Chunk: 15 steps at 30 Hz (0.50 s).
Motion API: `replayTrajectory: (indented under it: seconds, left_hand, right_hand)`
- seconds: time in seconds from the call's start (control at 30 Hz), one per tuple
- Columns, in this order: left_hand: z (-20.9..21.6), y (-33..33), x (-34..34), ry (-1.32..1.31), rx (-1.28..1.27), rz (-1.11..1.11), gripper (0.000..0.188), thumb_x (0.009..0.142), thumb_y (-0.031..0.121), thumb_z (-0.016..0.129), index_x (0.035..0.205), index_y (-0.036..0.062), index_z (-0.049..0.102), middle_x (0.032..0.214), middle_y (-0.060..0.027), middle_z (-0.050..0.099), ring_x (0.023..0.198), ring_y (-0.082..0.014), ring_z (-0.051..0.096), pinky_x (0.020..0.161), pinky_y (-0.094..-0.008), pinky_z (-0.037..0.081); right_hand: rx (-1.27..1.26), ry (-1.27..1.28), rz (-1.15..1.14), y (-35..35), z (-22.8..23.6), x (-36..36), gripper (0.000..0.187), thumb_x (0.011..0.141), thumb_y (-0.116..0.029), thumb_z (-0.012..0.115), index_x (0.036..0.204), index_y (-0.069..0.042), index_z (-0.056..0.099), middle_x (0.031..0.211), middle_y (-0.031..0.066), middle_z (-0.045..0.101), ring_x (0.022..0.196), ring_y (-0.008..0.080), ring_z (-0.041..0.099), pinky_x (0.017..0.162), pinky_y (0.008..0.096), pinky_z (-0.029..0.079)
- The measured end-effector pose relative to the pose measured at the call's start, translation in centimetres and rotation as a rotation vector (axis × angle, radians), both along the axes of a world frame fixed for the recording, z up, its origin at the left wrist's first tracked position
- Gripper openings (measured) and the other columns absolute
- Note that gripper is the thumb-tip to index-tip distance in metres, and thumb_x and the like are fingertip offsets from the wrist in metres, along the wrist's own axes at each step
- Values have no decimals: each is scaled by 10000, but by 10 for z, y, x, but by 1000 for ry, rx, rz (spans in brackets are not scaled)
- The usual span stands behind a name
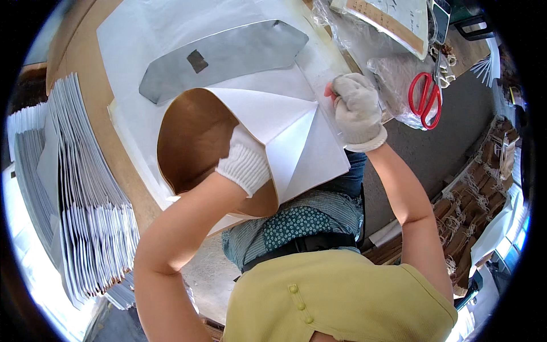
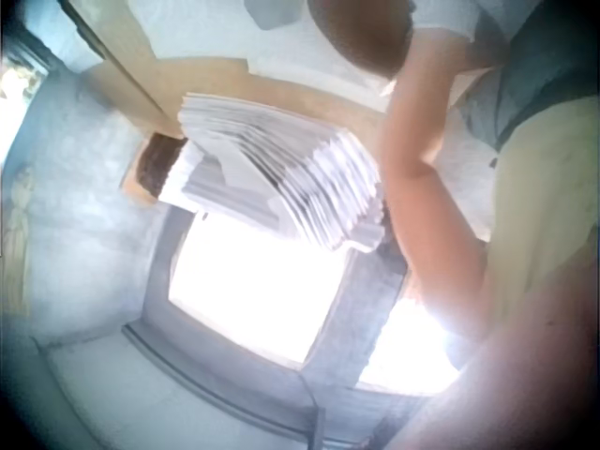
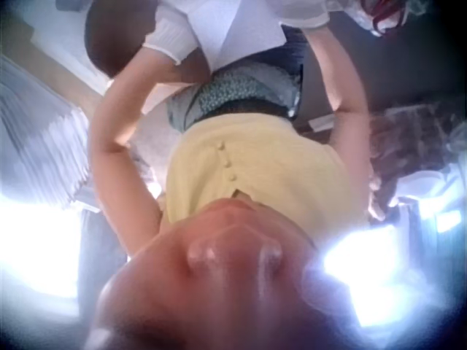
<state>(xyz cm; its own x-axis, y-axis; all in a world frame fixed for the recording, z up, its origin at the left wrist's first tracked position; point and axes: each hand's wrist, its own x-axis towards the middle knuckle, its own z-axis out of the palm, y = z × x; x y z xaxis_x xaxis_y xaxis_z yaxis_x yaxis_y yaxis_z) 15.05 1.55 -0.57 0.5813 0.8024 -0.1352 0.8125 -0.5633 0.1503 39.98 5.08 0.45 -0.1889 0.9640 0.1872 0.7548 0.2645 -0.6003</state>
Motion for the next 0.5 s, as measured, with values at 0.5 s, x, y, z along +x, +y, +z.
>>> replayTrajectory:
  seconds: [0.5]
  left_hand:
    - [61,99,-99,-606,-1092,492,428,954,333,709,1188,-22,758,1085,-108,777,1072,-217,703,963,-347,533]
  right_hand:
    - [12,-149,268,-54,-2,-40,520,971,-263,672,1475,-139,631,1526,152,598,1458,344,523,1274,545,294]
